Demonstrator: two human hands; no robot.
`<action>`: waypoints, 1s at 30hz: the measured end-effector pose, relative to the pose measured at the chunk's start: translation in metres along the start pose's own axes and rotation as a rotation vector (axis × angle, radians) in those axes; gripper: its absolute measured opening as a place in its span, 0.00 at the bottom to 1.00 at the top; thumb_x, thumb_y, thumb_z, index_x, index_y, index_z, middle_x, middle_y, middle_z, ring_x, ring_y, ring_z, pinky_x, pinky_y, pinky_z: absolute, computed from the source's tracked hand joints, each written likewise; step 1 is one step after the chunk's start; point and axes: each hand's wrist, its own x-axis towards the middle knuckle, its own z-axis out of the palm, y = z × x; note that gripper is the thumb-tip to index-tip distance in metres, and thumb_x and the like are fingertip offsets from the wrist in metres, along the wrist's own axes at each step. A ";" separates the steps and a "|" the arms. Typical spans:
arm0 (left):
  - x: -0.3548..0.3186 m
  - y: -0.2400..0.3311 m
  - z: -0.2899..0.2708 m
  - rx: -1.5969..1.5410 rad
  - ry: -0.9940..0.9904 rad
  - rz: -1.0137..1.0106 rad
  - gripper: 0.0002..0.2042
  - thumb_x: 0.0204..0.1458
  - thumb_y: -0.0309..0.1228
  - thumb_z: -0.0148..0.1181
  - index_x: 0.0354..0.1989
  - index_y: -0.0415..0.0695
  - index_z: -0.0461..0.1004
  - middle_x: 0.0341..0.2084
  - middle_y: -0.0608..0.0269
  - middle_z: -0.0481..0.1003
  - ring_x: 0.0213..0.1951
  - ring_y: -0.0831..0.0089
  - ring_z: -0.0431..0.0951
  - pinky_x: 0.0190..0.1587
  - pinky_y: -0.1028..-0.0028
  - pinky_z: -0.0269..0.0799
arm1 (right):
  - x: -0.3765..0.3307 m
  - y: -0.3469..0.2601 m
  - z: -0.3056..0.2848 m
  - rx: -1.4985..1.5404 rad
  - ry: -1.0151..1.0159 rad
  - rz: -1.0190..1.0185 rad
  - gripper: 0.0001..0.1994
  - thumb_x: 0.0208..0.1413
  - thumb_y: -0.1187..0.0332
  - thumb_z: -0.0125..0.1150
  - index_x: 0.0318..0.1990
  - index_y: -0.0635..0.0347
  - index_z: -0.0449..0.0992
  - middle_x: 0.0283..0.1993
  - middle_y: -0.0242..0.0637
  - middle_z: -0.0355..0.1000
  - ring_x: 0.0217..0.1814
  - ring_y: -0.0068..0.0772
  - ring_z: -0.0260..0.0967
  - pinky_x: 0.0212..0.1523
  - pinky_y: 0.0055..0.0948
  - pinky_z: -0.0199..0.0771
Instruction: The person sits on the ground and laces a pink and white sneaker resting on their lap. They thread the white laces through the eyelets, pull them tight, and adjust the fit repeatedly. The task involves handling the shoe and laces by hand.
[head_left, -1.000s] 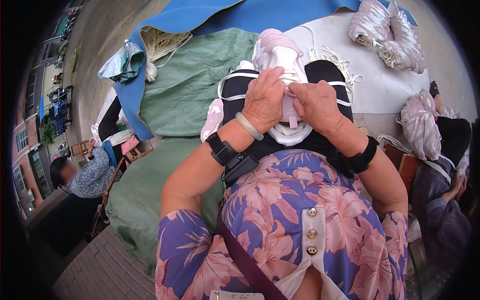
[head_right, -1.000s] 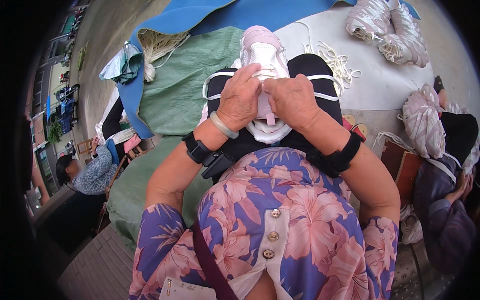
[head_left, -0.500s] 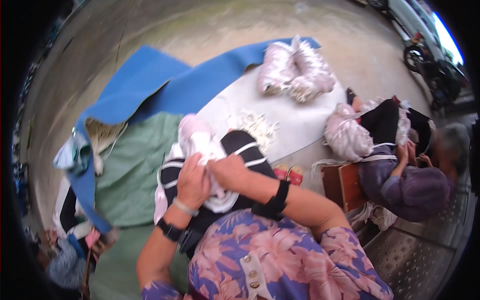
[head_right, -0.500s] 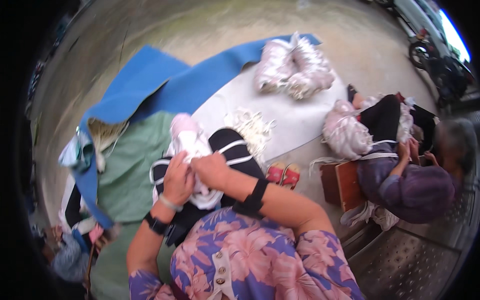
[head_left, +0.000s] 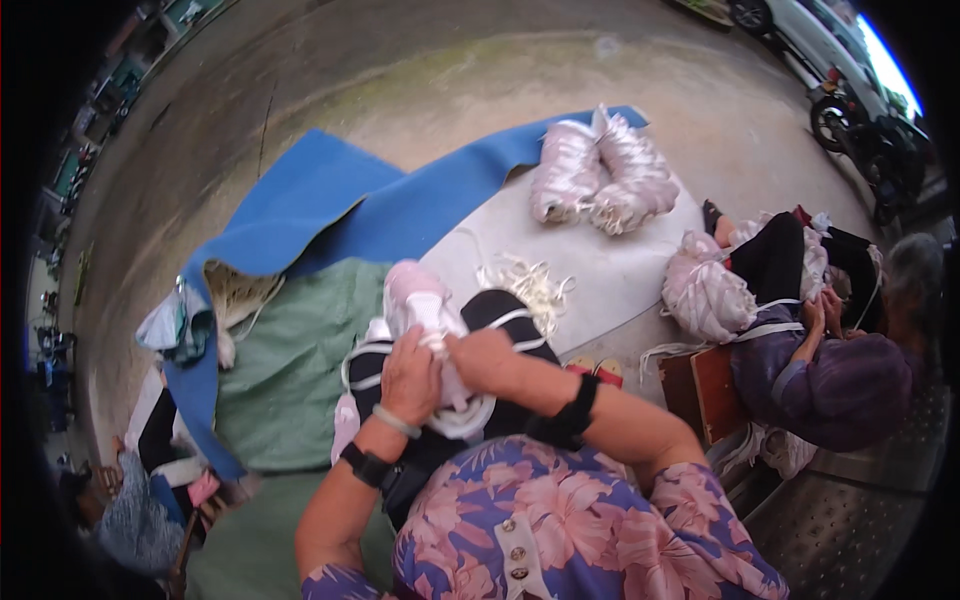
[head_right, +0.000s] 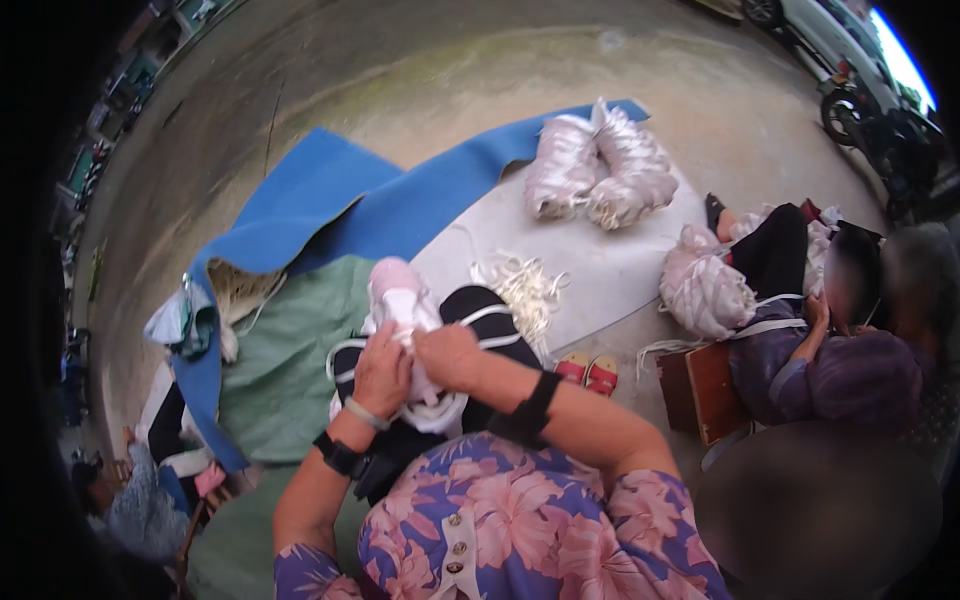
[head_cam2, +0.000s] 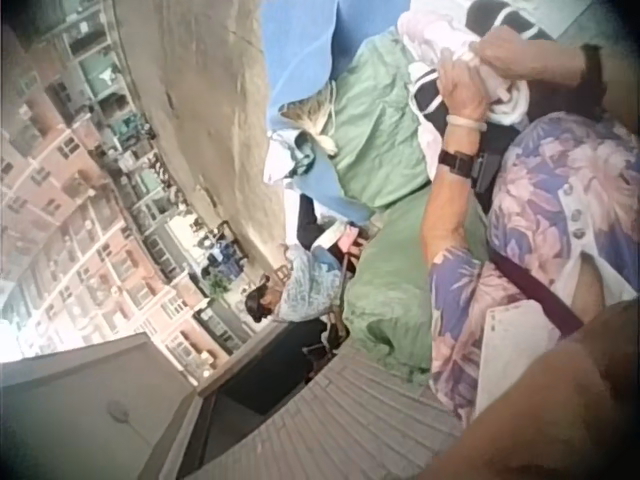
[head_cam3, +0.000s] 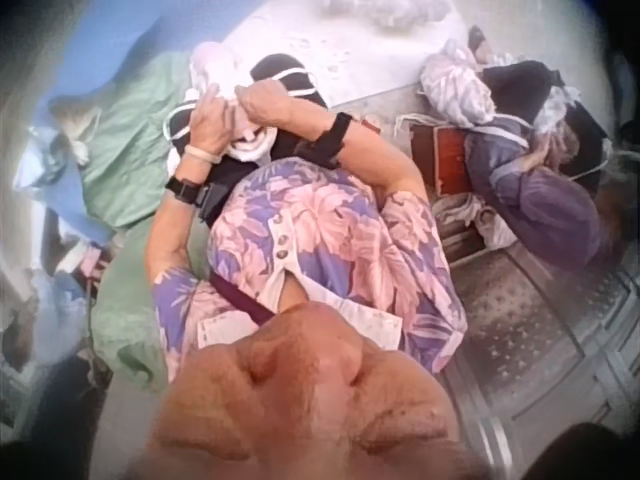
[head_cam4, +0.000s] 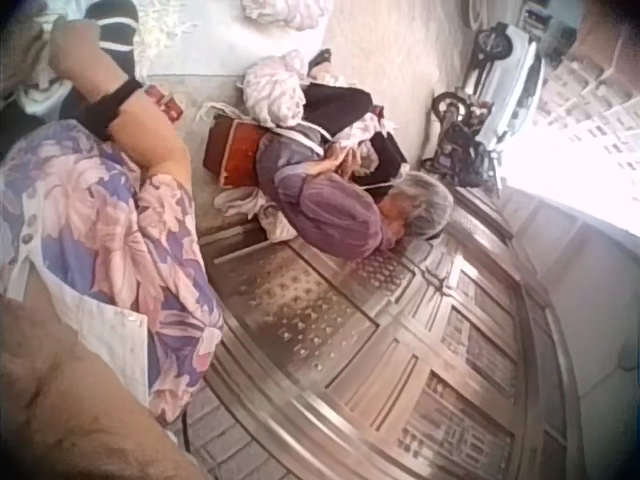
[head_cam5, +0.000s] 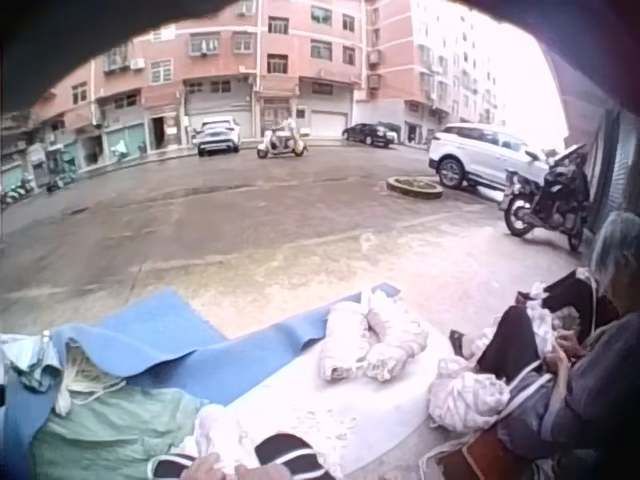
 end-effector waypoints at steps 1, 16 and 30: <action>-0.002 -0.001 -0.001 0.008 -0.009 0.007 0.07 0.45 0.28 0.53 0.30 0.37 0.69 0.49 0.42 0.65 0.48 0.48 0.66 0.48 0.58 0.63 | -0.009 0.004 -0.011 0.005 -0.009 0.019 0.09 0.44 0.69 0.53 0.33 0.63 0.69 0.25 0.44 0.73 0.27 0.41 0.74 0.26 0.40 0.71; 0.000 0.000 -0.032 0.036 -0.002 0.086 0.12 0.36 0.35 0.64 0.18 0.41 0.69 0.46 0.52 0.69 0.50 0.55 0.65 0.52 0.60 0.56 | -0.047 0.045 -0.012 0.303 0.258 0.010 0.07 0.50 0.65 0.50 0.30 0.60 0.68 0.20 0.47 0.68 0.25 0.50 0.69 0.28 0.45 0.66; 0.011 0.001 -0.109 -0.322 -0.282 -0.025 0.17 0.35 0.36 0.68 0.17 0.41 0.64 0.43 0.51 0.69 0.44 0.58 0.68 0.48 0.66 0.61 | -0.028 0.037 0.010 0.559 0.104 0.010 0.11 0.50 0.60 0.53 0.29 0.60 0.71 0.21 0.47 0.70 0.28 0.51 0.69 0.31 0.44 0.66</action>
